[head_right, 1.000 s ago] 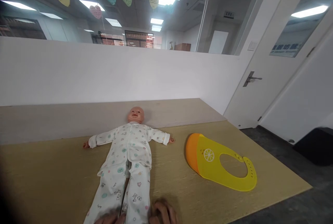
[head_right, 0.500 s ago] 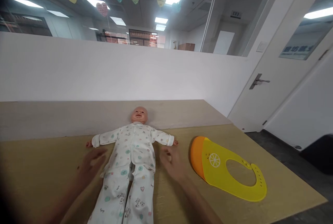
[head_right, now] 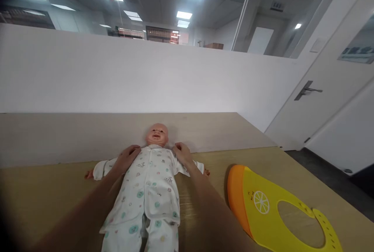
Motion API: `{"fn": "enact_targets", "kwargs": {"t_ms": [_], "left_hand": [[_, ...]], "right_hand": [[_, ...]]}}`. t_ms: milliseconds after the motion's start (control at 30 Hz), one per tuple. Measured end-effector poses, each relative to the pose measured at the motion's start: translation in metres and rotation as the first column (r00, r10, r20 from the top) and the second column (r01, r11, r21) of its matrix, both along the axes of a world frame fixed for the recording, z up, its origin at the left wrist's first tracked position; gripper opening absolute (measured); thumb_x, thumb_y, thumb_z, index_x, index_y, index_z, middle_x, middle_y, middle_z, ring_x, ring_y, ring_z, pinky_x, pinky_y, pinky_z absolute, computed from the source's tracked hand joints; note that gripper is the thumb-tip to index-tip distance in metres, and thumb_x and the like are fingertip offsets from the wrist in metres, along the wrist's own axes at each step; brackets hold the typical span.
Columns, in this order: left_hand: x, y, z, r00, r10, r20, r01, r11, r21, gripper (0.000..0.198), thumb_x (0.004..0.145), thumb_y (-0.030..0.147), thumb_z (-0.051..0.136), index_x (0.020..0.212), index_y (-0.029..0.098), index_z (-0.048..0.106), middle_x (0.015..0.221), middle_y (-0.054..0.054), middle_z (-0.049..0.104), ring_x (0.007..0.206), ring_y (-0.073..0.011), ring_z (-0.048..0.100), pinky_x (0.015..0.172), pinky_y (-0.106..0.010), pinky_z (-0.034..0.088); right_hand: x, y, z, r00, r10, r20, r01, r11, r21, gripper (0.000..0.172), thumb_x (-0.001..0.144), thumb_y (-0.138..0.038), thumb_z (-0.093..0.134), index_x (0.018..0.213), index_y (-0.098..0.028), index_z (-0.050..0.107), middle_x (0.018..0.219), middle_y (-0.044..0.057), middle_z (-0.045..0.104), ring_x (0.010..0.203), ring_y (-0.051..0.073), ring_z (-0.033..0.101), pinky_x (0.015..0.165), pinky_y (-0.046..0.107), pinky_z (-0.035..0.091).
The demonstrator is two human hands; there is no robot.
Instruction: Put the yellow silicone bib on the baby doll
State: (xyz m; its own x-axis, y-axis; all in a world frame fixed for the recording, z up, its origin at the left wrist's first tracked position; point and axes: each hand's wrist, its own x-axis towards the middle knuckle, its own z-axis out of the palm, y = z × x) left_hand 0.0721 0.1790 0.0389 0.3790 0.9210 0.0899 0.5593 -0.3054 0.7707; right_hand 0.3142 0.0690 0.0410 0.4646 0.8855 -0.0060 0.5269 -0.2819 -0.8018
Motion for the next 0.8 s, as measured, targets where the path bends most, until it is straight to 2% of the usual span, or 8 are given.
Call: {"fn": "enact_targets", "kwargs": {"t_ms": [167,267,467,567,667,700,767,800], "left_hand": [[-0.003,-0.017,-0.013,0.973,0.185,-0.138,-0.181,0.983,0.037,0.035,0.084,0.041,0.039,0.097,0.020,0.063,0.103,-0.010,0.069,0.101,-0.0301,0.060,0.087,-0.040,0.042],[-0.001,-0.019,-0.021,0.960,0.255,-0.112,-0.237,0.959,0.156,0.030,0.085,0.037,0.036,0.090,0.020,0.061,0.095,-0.008,0.070,0.095,-0.0281,0.062,0.082,-0.037,0.042],[0.004,-0.005,-0.020,0.961,0.270,-0.067,-0.235,0.918,0.320,0.030,0.087,0.032,0.033,0.086,0.018,0.059,0.091,-0.010,0.068,0.090,-0.0243,0.061,0.082,-0.034,0.042],[-0.011,-0.011,-0.016,0.977,0.213,-0.030,-0.181,0.888,0.423,0.029,0.087,0.032,0.034,0.094,0.017,0.058,0.103,-0.012,0.065,0.103,-0.0246,0.056,0.095,-0.035,0.040],[-0.038,-0.033,-0.022,0.973,0.232,0.002,-0.195,0.812,0.550,0.025,0.087,0.031,0.037,0.092,0.017,0.057,0.101,-0.013,0.063,0.102,-0.0272,0.054,0.096,-0.040,0.040],[-0.047,-0.044,-0.026,0.971,0.238,-0.002,-0.197,0.809,0.554,0.021,0.087,0.030,0.039,0.088,0.017,0.056,0.097,-0.012,0.063,0.098,-0.0271,0.055,0.093,-0.041,0.042],[-0.059,-0.068,-0.033,0.977,0.213,0.006,-0.193,0.871,0.451,0.019,0.086,0.033,0.043,0.086,0.019,0.055,0.093,-0.010,0.063,0.093,-0.0261,0.057,0.089,-0.042,0.045],[-0.063,-0.080,-0.036,0.978,0.204,0.037,-0.204,0.915,0.347,0.022,0.086,0.036,0.044,0.091,0.019,0.057,0.097,-0.009,0.064,0.095,-0.0260,0.059,0.091,-0.042,0.046]], "right_hand": [[-0.007,0.008,-0.021,0.942,0.109,0.318,-0.099,0.994,-0.048,0.040,0.095,-0.037,0.037,0.105,-0.010,0.065,0.101,0.009,0.063,0.085,0.007,0.054,0.080,0.016,0.034],[-0.005,0.024,-0.027,0.878,0.167,0.449,-0.144,0.986,-0.085,0.037,0.095,-0.033,0.037,0.099,-0.010,0.066,0.100,0.009,0.063,0.084,0.008,0.054,0.080,0.017,0.033],[0.004,0.049,-0.014,0.808,0.176,0.562,-0.174,0.983,-0.058,0.037,0.096,-0.031,0.034,0.103,-0.010,0.064,0.106,0.011,0.059,0.099,0.012,0.052,0.095,0.021,0.035],[0.002,0.025,-0.007,0.811,0.114,0.574,-0.153,0.988,0.020,0.036,0.095,-0.029,0.033,0.109,-0.012,0.062,0.115,0.011,0.055,0.114,0.016,0.047,0.106,0.029,0.032],[-0.008,-0.028,-0.014,0.847,0.037,0.530,-0.106,0.989,0.100,0.036,0.096,-0.029,0.033,0.118,-0.015,0.058,0.123,0.008,0.052,0.121,0.016,0.043,0.110,0.033,0.033],[-0.014,-0.048,-0.019,0.869,0.017,0.495,-0.086,0.989,0.118,0.037,0.096,-0.031,0.032,0.119,-0.015,0.057,0.123,0.008,0.052,0.121,0.016,0.044,0.110,0.033,0.035],[-0.028,-0.083,-0.030,0.933,0.021,0.359,-0.081,0.985,0.153,0.044,0.099,-0.040,0.027,0.123,-0.015,0.054,0.124,0.008,0.053,0.115,0.012,0.050,0.105,0.028,0.043],[-0.036,-0.098,-0.034,0.980,0.041,0.192,-0.080,0.976,0.200,0.049,0.098,-0.046,0.028,0.127,-0.015,0.052,0.127,0.009,0.051,0.117,0.011,0.052,0.106,0.028,0.044]]}}
